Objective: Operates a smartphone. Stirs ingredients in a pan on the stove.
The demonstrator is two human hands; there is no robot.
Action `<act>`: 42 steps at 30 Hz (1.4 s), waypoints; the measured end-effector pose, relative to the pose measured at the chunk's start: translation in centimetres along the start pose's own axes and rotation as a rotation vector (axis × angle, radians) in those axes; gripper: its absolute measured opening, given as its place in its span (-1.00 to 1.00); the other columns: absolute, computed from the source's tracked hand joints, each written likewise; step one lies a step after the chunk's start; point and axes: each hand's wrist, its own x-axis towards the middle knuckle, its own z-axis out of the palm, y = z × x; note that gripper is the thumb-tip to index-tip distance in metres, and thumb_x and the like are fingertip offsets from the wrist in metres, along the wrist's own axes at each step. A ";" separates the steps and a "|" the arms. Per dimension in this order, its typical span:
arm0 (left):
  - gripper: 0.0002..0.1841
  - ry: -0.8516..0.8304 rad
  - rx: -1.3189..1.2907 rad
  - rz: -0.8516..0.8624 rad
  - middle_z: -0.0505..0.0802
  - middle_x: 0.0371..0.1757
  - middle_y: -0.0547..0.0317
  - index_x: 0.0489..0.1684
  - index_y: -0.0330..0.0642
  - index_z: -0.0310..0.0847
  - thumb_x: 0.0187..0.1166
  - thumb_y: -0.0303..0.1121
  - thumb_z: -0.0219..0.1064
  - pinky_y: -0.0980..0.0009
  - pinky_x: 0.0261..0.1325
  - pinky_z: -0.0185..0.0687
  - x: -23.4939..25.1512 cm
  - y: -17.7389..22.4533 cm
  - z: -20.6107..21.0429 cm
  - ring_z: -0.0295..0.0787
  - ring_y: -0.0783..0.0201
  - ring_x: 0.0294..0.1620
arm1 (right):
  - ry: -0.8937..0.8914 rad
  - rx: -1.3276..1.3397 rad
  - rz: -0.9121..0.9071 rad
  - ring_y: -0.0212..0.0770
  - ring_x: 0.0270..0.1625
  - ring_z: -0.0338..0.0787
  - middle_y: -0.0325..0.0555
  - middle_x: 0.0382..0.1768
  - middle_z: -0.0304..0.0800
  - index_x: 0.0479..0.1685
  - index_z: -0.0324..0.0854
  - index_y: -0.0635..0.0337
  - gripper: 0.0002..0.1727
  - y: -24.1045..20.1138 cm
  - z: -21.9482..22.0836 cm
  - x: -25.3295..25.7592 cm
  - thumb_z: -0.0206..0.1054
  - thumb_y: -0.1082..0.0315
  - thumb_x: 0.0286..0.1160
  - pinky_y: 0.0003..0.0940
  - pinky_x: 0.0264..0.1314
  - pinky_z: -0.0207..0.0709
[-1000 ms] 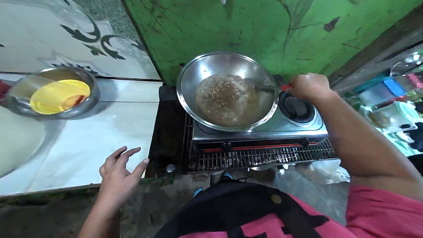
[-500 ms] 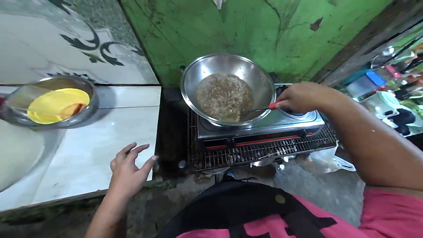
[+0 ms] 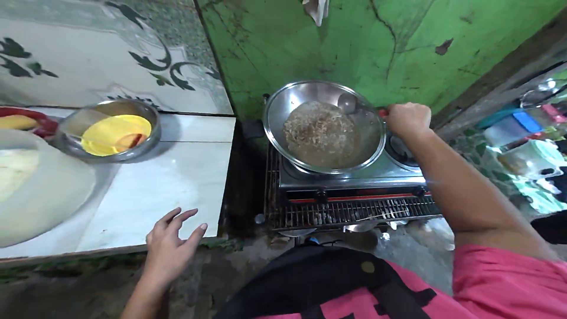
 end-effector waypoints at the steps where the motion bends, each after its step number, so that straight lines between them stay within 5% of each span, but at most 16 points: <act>1: -0.41 0.003 -0.001 -0.007 0.37 0.71 -0.36 0.37 -0.18 0.68 0.45 0.02 0.36 -0.44 0.56 0.11 -0.3 -0.1 0.0 0.21 -0.50 0.67 | -0.009 0.020 -0.022 0.54 0.22 0.75 0.44 0.12 0.80 0.21 0.75 0.15 -0.62 0.1 1.2 0.7 0.20 0.09 0.74 0.60 0.05 0.50; 7: -0.46 0.011 0.000 -0.052 0.36 0.73 -0.35 0.37 -0.18 0.68 0.47 -0.07 0.38 -0.41 0.56 0.13 -1.6 0.7 0.1 0.19 -0.48 0.68 | -0.118 0.137 -0.265 0.48 0.31 0.73 0.37 0.18 0.80 0.31 0.73 0.11 -0.52 -2.0 5.0 1.7 0.14 -0.04 0.81 0.57 0.23 0.49; 12: -0.51 -0.030 0.006 -0.054 0.35 0.74 -0.30 0.37 -0.16 0.68 0.51 -0.13 0.40 -0.38 0.56 0.16 -1.6 2.0 1.1 0.22 -0.45 0.67 | -0.113 0.160 -0.382 0.41 0.30 0.76 0.26 0.18 0.84 0.55 0.64 -0.17 -0.52 -2.4 6.2 0.5 0.12 -0.07 0.81 0.52 0.27 0.51; 23: -0.48 -0.111 -0.010 0.046 0.37 0.74 -0.24 0.39 -0.10 0.67 0.51 -0.03 0.37 -0.35 0.55 0.22 0.5 5.1 4.4 0.23 -0.40 0.68 | 0.163 0.236 -0.657 0.24 0.06 0.89 0.11 -0.02 0.92 0.40 0.76 -0.18 -0.64 3.6 4.8 -4.9 0.29 0.08 0.73 0.36 0.05 0.65; 26: -0.49 -0.127 -0.011 0.059 0.37 0.73 -0.25 0.38 -0.11 0.68 0.51 -0.05 0.38 -0.35 0.56 0.21 0.8 5.5 5.1 0.23 -0.39 0.68 | 0.245 0.237 -0.677 0.21 -0.10 0.90 0.09 -0.14 0.90 0.39 0.77 -0.20 -0.65 6.3 4.1 -6.4 0.32 0.09 0.71 0.32 -0.13 0.67; 34: -0.51 -0.153 0.002 0.059 0.37 0.73 -0.22 0.38 -0.08 0.67 0.52 -0.07 0.38 -0.33 0.57 0.20 1.7 6.8 6.5 0.23 -0.36 0.69 | 0.225 0.233 -0.642 0.15 -0.24 0.84 0.05 -0.28 0.82 0.36 0.79 -0.20 -0.66 11.6 2.5 -9.1 0.38 0.18 0.67 0.26 -0.24 0.64; 37: -0.53 -0.160 0.013 0.051 0.38 0.73 -0.21 0.38 -0.08 0.68 0.53 -0.09 0.39 -0.34 0.57 0.21 1.9 7.4 6.8 0.24 -0.36 0.69 | 0.159 0.203 -0.606 0.07 -0.25 0.81 -0.04 -0.27 0.77 0.32 0.81 -0.30 -0.67 12.3 3.3 -8.8 0.42 0.18 0.62 0.20 -0.29 0.63; 42: -0.53 -0.152 0.026 0.033 0.38 0.73 -0.21 0.39 -0.09 0.67 0.54 -0.10 0.39 -0.34 0.57 0.21 2.1 8.4 7.1 0.23 -0.36 0.69 | 0.226 0.236 -0.533 0.22 -0.21 0.85 0.10 -0.18 0.84 0.26 0.84 -0.22 -0.68 11.1 7.0 -6.0 0.43 0.25 0.57 0.30 -0.29 0.63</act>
